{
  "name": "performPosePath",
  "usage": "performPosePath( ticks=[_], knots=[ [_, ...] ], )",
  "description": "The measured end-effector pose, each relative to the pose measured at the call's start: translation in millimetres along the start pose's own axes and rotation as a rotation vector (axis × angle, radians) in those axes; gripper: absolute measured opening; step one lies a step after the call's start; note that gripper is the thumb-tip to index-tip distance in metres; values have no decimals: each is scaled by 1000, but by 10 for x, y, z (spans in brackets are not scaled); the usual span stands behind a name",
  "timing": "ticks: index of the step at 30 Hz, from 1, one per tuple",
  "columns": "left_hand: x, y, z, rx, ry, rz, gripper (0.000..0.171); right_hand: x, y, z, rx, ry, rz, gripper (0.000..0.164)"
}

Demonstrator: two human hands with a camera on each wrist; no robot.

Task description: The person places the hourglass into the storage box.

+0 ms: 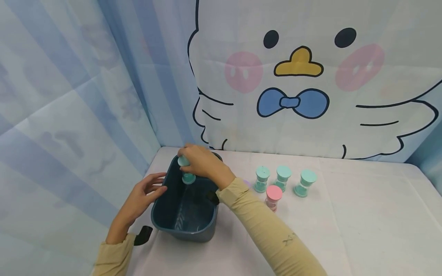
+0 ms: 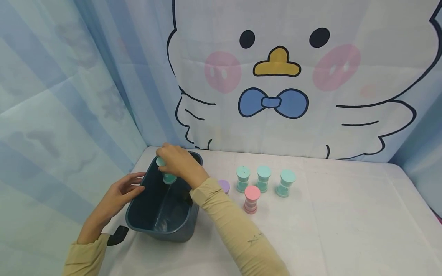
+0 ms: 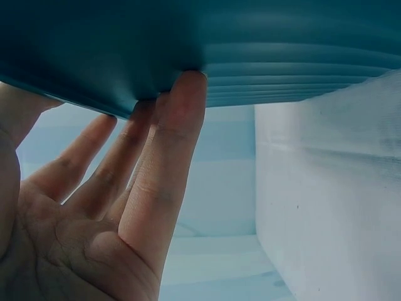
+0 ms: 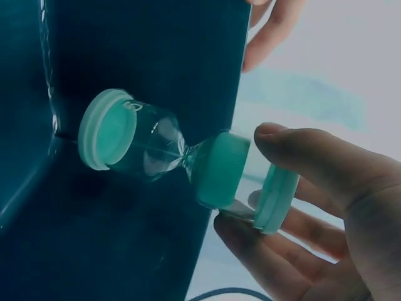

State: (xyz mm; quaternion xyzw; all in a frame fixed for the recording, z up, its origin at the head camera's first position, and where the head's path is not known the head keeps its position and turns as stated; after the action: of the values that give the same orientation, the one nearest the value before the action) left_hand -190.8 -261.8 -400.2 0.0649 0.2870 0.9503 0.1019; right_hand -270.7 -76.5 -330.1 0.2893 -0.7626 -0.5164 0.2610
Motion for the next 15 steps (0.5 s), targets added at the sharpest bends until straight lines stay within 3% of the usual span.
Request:
performPosePath(
  ticks=[15],
  knots=[
    [-5,7,5,-25,10,-13,49,111,-154,9,-26,-58,-70,37]
  ],
)
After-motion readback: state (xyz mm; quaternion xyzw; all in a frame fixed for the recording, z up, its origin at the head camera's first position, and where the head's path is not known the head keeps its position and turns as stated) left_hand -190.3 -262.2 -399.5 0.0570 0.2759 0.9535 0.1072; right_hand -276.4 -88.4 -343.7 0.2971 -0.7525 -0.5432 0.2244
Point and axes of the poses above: each hand's wrist, its own x-axis towards the middle knuckle, its own y-axis out of the back of the hand, z = x × y, the point moved 4 cm from there along x, towards the middle knuckle, and after that the axes turned 3 degrees about x, right-handed, at the moved point
